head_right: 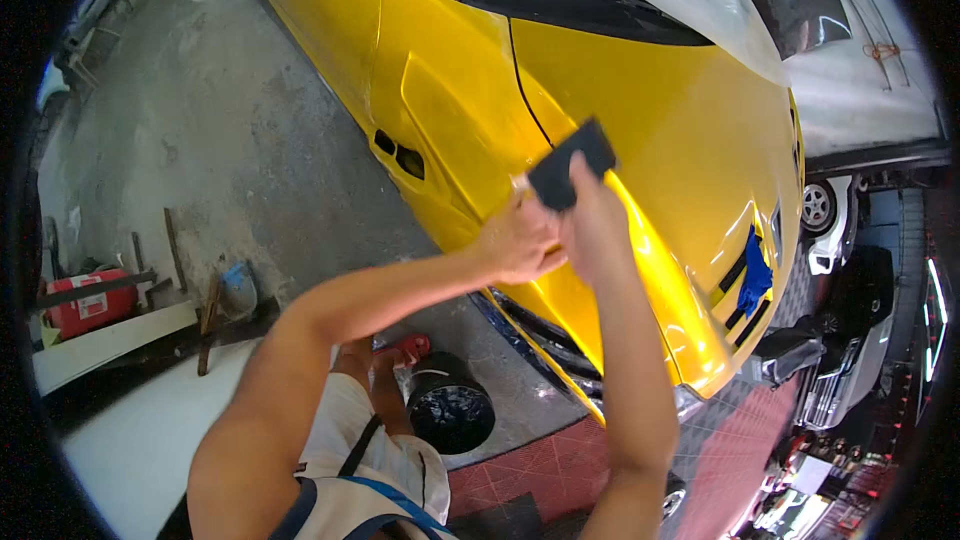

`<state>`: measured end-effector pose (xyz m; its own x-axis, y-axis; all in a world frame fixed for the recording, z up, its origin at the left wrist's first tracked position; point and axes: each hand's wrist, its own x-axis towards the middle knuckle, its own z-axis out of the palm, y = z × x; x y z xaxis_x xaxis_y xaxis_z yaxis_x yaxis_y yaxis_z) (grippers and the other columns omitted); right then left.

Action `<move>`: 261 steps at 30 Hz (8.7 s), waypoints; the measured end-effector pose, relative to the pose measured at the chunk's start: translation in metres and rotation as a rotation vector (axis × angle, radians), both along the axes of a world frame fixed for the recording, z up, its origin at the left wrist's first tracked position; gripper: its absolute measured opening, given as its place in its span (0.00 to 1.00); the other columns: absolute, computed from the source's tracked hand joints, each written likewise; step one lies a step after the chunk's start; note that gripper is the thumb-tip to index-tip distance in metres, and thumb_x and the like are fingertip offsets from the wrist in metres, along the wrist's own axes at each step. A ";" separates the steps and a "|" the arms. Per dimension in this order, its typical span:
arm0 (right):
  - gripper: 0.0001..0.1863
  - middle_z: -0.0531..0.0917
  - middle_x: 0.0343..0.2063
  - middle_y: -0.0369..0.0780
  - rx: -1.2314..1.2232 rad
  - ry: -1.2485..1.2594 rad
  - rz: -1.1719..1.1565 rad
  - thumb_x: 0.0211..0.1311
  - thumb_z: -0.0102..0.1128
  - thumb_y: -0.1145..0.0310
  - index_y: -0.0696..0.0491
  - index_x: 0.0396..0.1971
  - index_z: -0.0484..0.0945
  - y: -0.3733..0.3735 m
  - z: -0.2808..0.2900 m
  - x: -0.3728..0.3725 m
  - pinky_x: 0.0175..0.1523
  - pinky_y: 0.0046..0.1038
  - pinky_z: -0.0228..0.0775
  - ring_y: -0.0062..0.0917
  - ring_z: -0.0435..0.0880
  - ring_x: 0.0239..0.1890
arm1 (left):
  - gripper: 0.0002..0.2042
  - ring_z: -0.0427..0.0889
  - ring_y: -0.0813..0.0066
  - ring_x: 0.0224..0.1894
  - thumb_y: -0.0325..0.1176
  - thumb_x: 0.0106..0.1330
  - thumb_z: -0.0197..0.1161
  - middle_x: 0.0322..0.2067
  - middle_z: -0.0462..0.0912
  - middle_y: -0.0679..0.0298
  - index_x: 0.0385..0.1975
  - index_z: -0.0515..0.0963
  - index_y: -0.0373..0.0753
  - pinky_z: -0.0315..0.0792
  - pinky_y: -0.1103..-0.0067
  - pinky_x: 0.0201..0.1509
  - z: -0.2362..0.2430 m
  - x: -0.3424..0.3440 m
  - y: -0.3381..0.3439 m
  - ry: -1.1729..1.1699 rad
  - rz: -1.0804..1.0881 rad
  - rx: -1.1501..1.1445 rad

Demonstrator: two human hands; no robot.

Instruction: Sand a car body panel using a sanding block and water.

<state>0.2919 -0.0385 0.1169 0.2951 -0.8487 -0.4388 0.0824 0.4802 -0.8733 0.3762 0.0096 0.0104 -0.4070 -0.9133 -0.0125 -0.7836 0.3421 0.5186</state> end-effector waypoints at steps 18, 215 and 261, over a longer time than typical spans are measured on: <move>0.58 0.56 0.77 0.49 -1.208 1.583 0.881 0.39 0.70 0.65 0.58 0.76 0.54 0.005 -0.099 0.029 0.78 0.65 0.25 0.44 0.49 0.80 | 0.22 0.54 0.34 0.76 0.31 0.76 0.47 0.73 0.58 0.36 0.66 0.69 0.27 0.46 0.49 0.78 -0.070 0.165 -0.064 0.888 1.064 -0.633; 0.52 0.53 0.76 0.58 -1.332 1.074 1.078 0.45 0.64 0.72 0.67 0.73 0.51 -0.013 -0.094 0.128 0.80 0.54 0.34 0.52 0.50 0.79 | 0.24 0.51 0.41 0.78 0.34 0.78 0.42 0.76 0.53 0.42 0.70 0.61 0.32 0.42 0.51 0.80 -0.105 0.227 -0.110 0.824 1.411 -0.684; 0.51 0.60 0.75 0.53 -1.316 1.197 1.016 0.47 0.64 0.70 0.62 0.75 0.54 -0.027 -0.091 0.115 0.79 0.57 0.38 0.44 0.56 0.78 | 0.25 0.49 0.37 0.77 0.36 0.76 0.45 0.75 0.52 0.39 0.69 0.60 0.31 0.42 0.46 0.78 -0.124 0.248 -0.120 0.852 1.376 -0.795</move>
